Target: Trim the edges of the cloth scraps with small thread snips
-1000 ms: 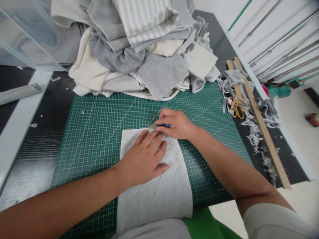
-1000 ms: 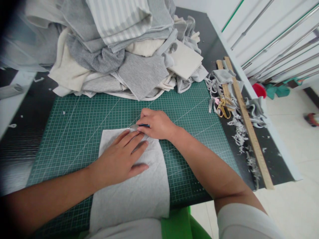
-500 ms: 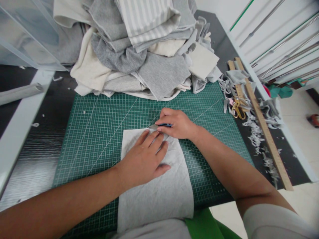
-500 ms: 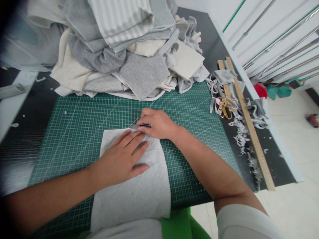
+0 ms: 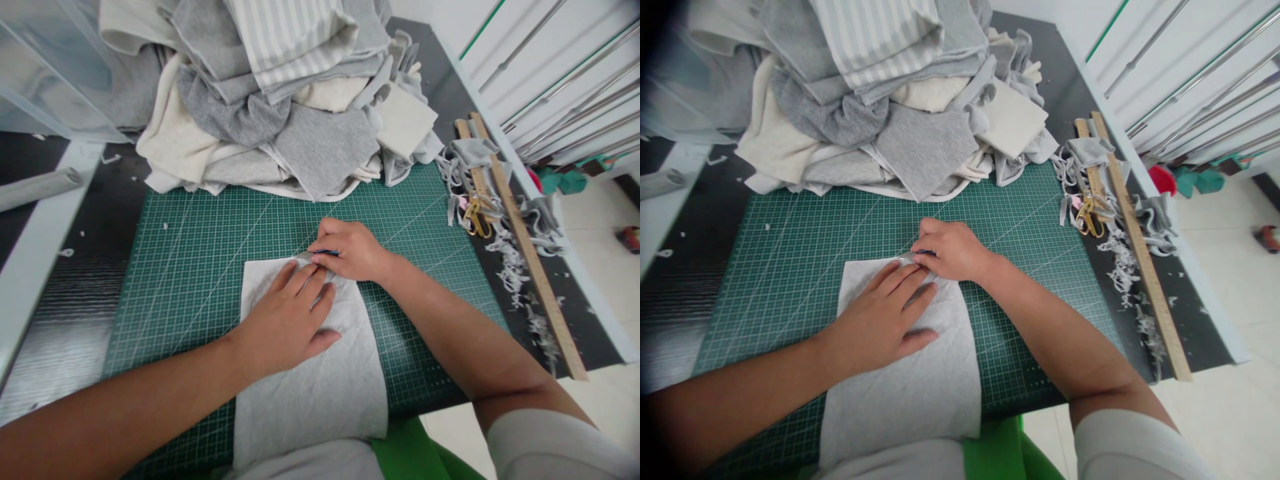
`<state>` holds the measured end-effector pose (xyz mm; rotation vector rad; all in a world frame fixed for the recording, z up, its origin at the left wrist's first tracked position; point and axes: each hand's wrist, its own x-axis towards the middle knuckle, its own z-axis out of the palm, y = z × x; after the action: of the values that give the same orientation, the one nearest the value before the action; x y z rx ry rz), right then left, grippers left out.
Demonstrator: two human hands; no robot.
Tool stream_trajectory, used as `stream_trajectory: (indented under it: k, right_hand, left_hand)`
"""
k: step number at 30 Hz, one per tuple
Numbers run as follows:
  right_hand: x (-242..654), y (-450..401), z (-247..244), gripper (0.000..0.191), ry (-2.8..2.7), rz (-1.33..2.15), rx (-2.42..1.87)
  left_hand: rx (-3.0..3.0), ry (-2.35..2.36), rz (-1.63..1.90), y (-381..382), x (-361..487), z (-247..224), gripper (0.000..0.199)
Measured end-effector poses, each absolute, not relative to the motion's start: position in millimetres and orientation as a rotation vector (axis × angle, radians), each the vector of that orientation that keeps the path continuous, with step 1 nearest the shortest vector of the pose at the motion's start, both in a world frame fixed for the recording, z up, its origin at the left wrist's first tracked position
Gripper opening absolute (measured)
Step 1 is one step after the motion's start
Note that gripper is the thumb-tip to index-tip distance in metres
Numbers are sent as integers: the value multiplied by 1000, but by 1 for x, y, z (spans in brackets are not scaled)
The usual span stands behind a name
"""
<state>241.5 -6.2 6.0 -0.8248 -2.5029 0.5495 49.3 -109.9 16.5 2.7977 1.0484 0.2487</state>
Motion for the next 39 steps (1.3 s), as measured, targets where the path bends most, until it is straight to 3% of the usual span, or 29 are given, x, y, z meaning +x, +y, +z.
stream_trajectory:
  k: [39]
  right_hand:
    - [240,-7,7,16,-2505,531,-836]
  left_hand:
    - [2793,1029,252,-110,48,15,61]
